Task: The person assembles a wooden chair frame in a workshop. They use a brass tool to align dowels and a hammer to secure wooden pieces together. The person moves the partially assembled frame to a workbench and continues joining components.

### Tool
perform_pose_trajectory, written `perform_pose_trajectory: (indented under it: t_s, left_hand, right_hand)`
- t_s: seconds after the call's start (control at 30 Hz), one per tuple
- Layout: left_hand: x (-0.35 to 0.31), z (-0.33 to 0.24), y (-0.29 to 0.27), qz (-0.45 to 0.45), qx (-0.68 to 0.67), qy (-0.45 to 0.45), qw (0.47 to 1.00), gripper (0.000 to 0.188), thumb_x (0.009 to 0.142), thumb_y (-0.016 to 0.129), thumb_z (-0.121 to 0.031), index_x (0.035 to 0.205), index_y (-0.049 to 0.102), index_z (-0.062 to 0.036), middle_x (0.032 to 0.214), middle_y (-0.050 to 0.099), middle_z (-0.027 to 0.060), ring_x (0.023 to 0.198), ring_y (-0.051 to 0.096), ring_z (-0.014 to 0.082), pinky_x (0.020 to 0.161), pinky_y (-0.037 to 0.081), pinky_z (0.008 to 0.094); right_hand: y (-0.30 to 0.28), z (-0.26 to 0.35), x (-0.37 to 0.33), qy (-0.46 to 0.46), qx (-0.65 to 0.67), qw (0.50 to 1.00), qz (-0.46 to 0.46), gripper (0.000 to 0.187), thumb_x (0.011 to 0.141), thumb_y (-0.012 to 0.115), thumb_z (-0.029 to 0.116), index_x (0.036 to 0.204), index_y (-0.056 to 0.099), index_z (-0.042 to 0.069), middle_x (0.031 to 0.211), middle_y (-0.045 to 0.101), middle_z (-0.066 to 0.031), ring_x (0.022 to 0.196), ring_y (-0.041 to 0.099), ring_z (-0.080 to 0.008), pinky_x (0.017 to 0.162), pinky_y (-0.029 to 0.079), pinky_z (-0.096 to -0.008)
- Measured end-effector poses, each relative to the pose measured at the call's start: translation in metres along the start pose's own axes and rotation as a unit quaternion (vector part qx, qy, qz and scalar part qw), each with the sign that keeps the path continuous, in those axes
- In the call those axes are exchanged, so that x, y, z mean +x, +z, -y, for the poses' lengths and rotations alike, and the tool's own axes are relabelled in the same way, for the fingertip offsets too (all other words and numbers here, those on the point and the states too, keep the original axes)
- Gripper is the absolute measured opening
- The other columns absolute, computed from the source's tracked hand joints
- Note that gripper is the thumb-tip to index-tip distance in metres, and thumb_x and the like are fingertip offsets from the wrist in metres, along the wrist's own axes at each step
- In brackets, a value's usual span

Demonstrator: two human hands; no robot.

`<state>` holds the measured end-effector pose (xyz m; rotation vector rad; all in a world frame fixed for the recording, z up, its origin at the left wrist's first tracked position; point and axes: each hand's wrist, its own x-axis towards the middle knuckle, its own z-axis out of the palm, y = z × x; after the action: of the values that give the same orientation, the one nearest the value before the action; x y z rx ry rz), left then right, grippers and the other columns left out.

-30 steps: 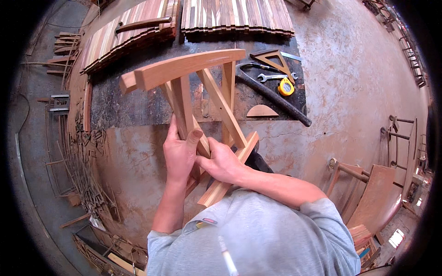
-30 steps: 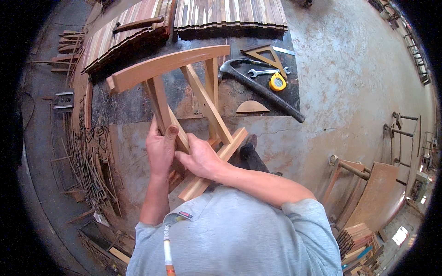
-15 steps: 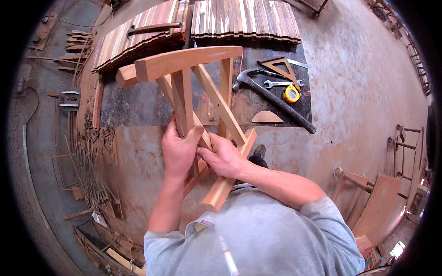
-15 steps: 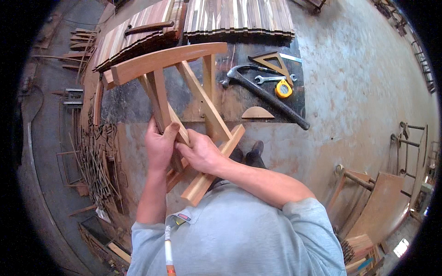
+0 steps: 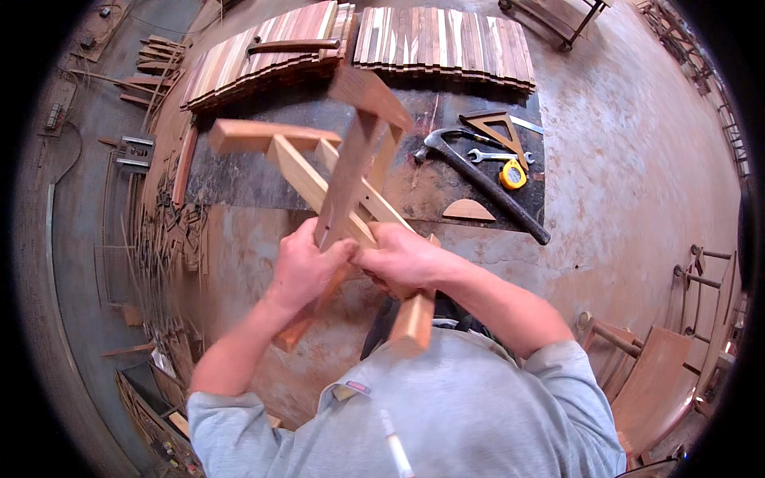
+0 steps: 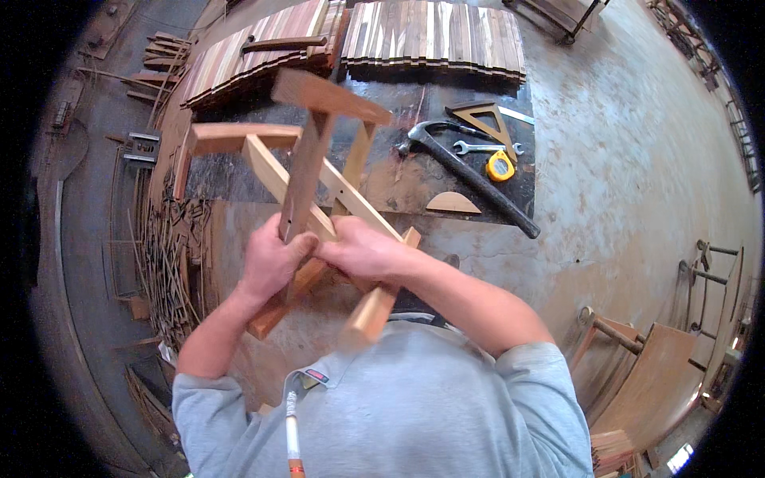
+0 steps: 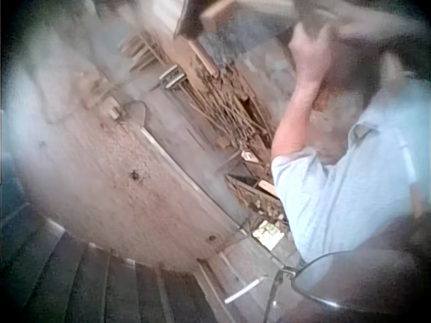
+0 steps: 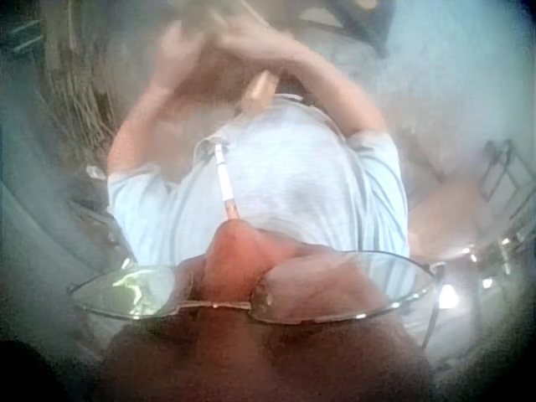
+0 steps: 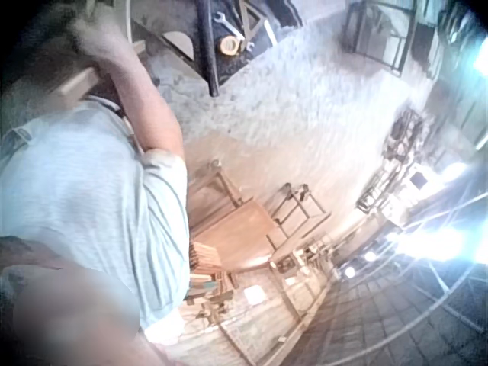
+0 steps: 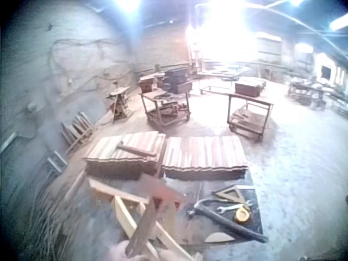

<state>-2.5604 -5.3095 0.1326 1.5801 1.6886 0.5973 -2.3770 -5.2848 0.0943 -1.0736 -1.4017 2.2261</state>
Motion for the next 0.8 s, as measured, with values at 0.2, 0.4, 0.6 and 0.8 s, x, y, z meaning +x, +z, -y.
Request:
perform_pose_trajectory:
  t_s: [0.2, 0.4, 0.6, 0.8]
  left_hand:
    - [-0.016, 0.012, 0.007, 0.034, 0.041, 0.013, 0.998, 0.032, 0.078, 0.074, -0.019, 0.099, 0.062, 0.0017, 0.079, 0.068, 0.0111, 0.073, 0.063, 0.0123, 0.066, 0.052, 0.0317]
    - [-0.019, 0.02, 0.015, 0.012, -0.001, 0.01, 1.0, 0.029, 0.077, 0.075, -0.017, 0.096, 0.062, 0.0008, 0.08, 0.069, 0.0115, 0.073, 0.066, 0.0148, 0.065, 0.053, 0.0322]
    - [-0.023, 0.02, 0.015, 0.014, 0.016, -0.003, 1.0, 0.029, 0.075, 0.076, -0.015, 0.095, 0.062, 0.0006, 0.078, 0.069, 0.0113, 0.071, 0.066, 0.0143, 0.064, 0.053, 0.0322]
    - [-0.024, -0.003, 0.014, 0.006, 0.029, -0.041, 0.999, 0.025, 0.077, 0.069, -0.011, 0.098, 0.061, 0.0014, 0.079, 0.067, 0.0069, 0.073, 0.062, 0.0111, 0.066, 0.051, 0.0305]
  right_hand:
    - [-0.003, -0.031, -0.006, 0.021, 0.041, 0.997, 0.057, 0.029, 0.086, 0.062, 0.022, 0.094, 0.055, -0.005, 0.065, 0.055, -0.0045, 0.052, 0.054, -0.0136, 0.047, 0.043, -0.0294]
    - [-0.005, -0.035, -0.004, 0.012, 0.082, 0.994, 0.07, 0.027, 0.086, 0.062, 0.024, 0.089, 0.055, -0.002, 0.066, 0.055, -0.0044, 0.053, 0.053, -0.0118, 0.046, 0.042, -0.0282]
    - [-0.006, -0.031, -0.008, 0.029, 0.075, 0.994, 0.08, 0.032, 0.088, 0.061, 0.028, 0.088, 0.055, -0.003, 0.066, 0.054, -0.004, 0.052, 0.052, -0.0111, 0.046, 0.043, -0.0286]
    - [-0.013, -0.036, -0.012, -0.13, -0.099, 0.986, 0.012, 0.046, 0.089, 0.061, 0.035, 0.11, 0.054, -0.006, 0.088, 0.064, -0.0148, 0.076, 0.063, -0.0209, 0.068, 0.052, -0.0342]
